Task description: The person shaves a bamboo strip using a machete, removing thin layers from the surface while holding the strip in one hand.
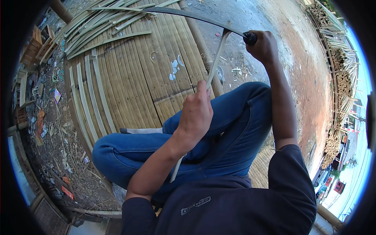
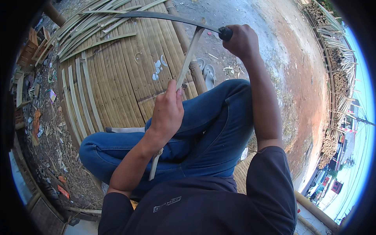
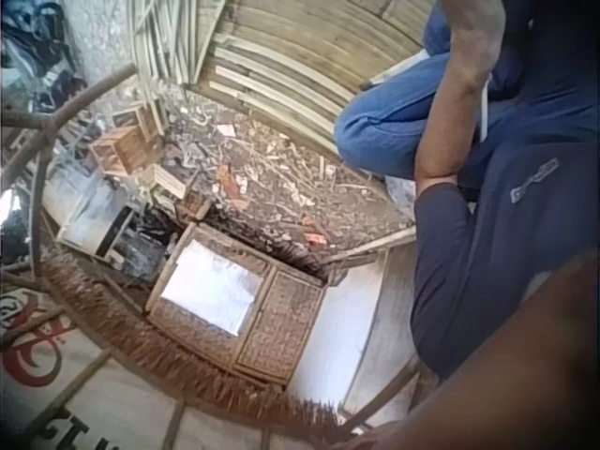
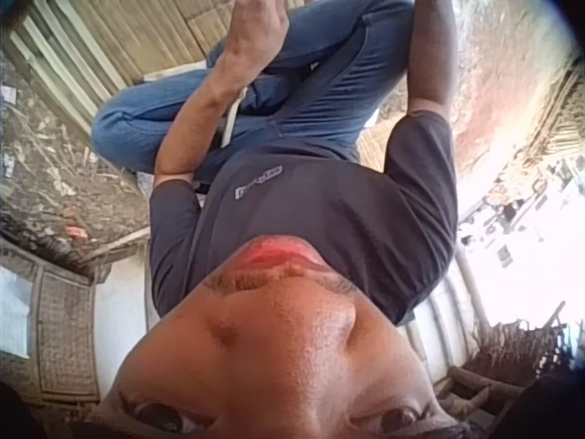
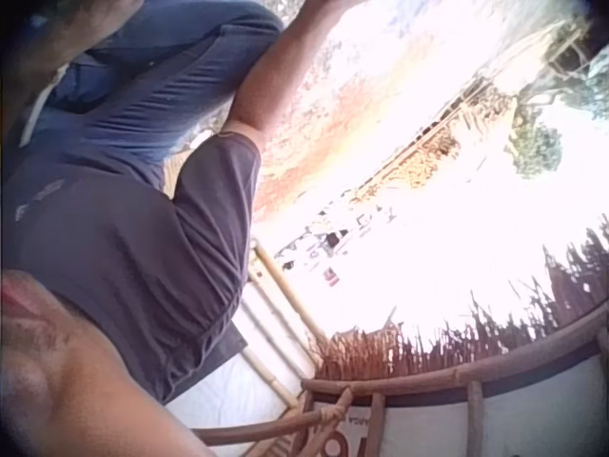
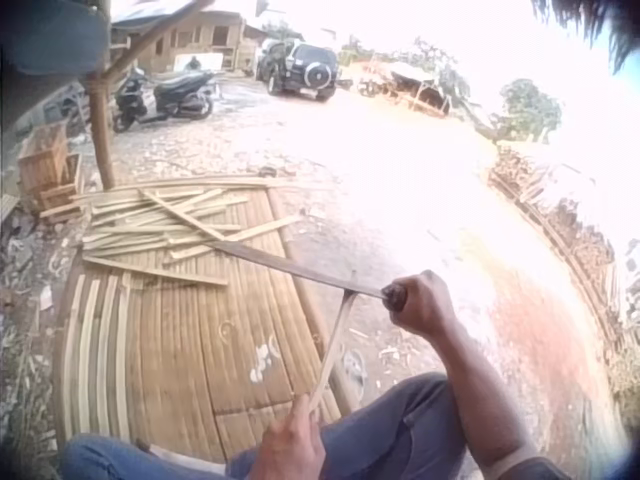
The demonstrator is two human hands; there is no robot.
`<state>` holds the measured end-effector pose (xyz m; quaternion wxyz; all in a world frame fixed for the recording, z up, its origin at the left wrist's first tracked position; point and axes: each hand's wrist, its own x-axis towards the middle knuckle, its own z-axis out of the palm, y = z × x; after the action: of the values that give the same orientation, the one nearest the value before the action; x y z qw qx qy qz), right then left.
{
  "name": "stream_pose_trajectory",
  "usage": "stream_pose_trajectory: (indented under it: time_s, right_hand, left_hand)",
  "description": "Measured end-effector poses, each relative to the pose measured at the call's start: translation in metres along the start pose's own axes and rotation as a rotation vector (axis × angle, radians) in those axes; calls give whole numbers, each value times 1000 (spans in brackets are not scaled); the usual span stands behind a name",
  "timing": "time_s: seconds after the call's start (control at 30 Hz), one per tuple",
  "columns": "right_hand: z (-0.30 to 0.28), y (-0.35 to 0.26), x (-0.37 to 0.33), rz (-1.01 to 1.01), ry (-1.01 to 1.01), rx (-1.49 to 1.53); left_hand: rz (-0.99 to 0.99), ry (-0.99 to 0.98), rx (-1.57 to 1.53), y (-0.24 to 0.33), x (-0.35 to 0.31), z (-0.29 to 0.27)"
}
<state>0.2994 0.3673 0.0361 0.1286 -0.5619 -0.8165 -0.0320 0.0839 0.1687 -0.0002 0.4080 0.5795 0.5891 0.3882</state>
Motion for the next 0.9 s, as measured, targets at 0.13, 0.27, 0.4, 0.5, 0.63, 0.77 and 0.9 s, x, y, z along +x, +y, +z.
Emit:
stream_pose_trajectory:
  time_s: [0.13, 0.27, 0.4, 0.5, 0.63, 0.77, 0.9]
  right_hand:
    - [-5, 3, 0, -4, 22, -46]
    - [-5, 5, 2, -8, 28, -71]
    - [-4, 17, 11, 39, 73, -177]
    - [-23, 67, 28, 491, 65, -385]
    - [2, 120, -5, 517, 283, -36]
    - [-16, 20, 11, 295, 157, 89]
    - [-9, -8, 6, 114, 52, 76]
  left_hand:
    - [40, 7, 40, -2, 2, -1]
    - [57, 22, 38, -1, 4, -6]
    - [29, 10, 21, 4, -3, -6]
    - [98, -55, 8, 7, -22, -6]
    - [53, 4, 74, -2, 0, -2]
    - [-7, -22, 115, -7, -3, -9]
    - [-34, 12, 140, -2, 3, -8]
